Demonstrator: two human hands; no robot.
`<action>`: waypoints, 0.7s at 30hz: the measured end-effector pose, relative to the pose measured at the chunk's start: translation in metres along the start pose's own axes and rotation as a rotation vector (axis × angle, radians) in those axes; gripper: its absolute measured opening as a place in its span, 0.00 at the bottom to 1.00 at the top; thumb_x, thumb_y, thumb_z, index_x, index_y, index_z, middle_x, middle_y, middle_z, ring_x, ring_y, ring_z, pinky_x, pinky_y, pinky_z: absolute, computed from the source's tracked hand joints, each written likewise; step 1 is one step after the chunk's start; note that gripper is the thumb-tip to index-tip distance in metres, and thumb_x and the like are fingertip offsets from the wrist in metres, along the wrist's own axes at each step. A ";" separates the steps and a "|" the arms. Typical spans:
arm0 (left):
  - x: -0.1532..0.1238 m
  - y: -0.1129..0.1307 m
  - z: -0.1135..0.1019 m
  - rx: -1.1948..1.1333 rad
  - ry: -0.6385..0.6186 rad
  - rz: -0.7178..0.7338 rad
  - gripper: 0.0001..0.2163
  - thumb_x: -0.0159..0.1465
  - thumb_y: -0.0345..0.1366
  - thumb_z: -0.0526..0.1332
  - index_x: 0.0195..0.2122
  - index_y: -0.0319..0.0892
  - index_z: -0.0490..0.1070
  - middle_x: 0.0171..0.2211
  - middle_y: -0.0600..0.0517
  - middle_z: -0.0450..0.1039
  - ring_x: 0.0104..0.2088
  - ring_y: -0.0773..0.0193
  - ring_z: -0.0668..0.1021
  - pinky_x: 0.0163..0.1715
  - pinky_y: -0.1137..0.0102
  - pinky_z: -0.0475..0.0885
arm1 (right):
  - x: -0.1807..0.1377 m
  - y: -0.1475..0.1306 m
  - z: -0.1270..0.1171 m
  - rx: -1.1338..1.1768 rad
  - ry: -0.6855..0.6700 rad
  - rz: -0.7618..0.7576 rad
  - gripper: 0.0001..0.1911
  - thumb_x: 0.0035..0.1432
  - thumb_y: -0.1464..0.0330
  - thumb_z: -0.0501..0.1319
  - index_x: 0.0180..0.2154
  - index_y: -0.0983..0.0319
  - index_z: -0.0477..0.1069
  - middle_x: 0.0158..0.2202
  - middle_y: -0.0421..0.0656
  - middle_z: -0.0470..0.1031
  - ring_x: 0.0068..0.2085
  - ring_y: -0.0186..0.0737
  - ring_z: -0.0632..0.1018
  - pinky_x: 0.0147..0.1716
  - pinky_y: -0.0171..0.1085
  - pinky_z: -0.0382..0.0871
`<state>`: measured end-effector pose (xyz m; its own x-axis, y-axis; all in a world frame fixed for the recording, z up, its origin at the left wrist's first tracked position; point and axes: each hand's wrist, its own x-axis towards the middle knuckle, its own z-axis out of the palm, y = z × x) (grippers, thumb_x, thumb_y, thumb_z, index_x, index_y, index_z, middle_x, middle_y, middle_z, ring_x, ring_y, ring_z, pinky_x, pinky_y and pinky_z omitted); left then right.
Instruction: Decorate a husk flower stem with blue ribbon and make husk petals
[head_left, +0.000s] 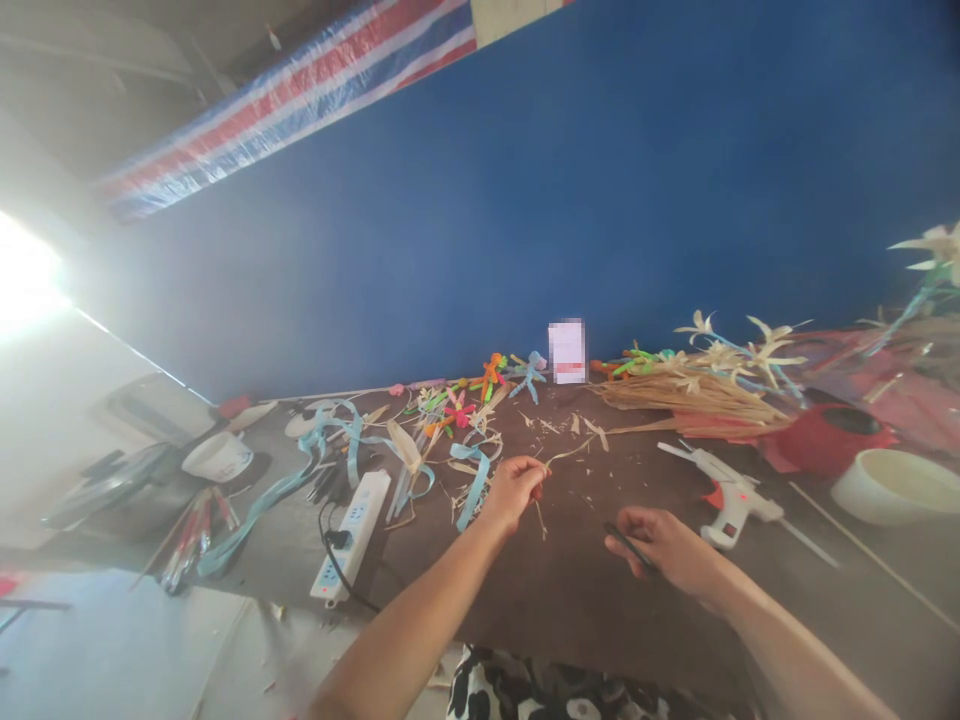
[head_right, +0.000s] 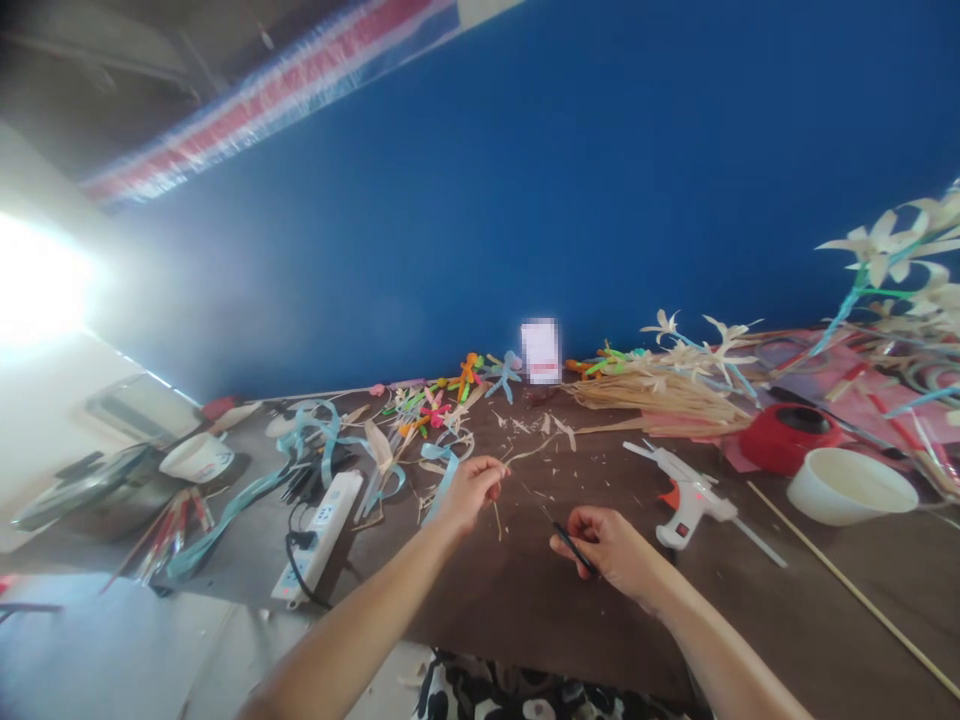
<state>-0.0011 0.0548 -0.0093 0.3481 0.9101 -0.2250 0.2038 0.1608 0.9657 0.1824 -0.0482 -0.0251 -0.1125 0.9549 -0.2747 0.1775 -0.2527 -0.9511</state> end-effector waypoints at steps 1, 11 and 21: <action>0.001 -0.001 -0.001 0.009 -0.002 0.007 0.07 0.51 0.36 0.55 0.26 0.40 0.69 0.12 0.59 0.59 0.14 0.74 0.60 0.15 0.77 0.49 | 0.001 0.000 0.000 -0.001 -0.002 0.007 0.16 0.43 0.58 0.60 0.21 0.61 0.59 0.12 0.34 0.65 0.18 0.30 0.65 0.18 0.29 0.51; 0.008 -0.003 0.001 0.032 -0.065 -0.006 0.06 0.51 0.35 0.55 0.25 0.39 0.68 0.11 0.59 0.59 0.14 0.74 0.59 0.16 0.76 0.49 | 0.011 -0.003 -0.003 -0.039 -0.009 -0.003 0.16 0.44 0.56 0.59 0.21 0.61 0.59 0.11 0.34 0.65 0.16 0.29 0.62 0.18 0.30 0.49; 0.035 -0.010 0.003 -0.147 -0.229 -0.142 0.04 0.50 0.34 0.56 0.25 0.39 0.67 0.10 0.60 0.57 0.11 0.76 0.54 0.14 0.76 0.43 | 0.012 -0.010 -0.008 -0.077 0.050 0.006 0.16 0.45 0.56 0.57 0.19 0.61 0.60 0.11 0.32 0.61 0.16 0.28 0.60 0.17 0.30 0.50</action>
<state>0.0120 0.0841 -0.0270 0.5261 0.7674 -0.3666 0.1364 0.3493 0.9270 0.1869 -0.0328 -0.0183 -0.0624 0.9606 -0.2708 0.2528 -0.2473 -0.9354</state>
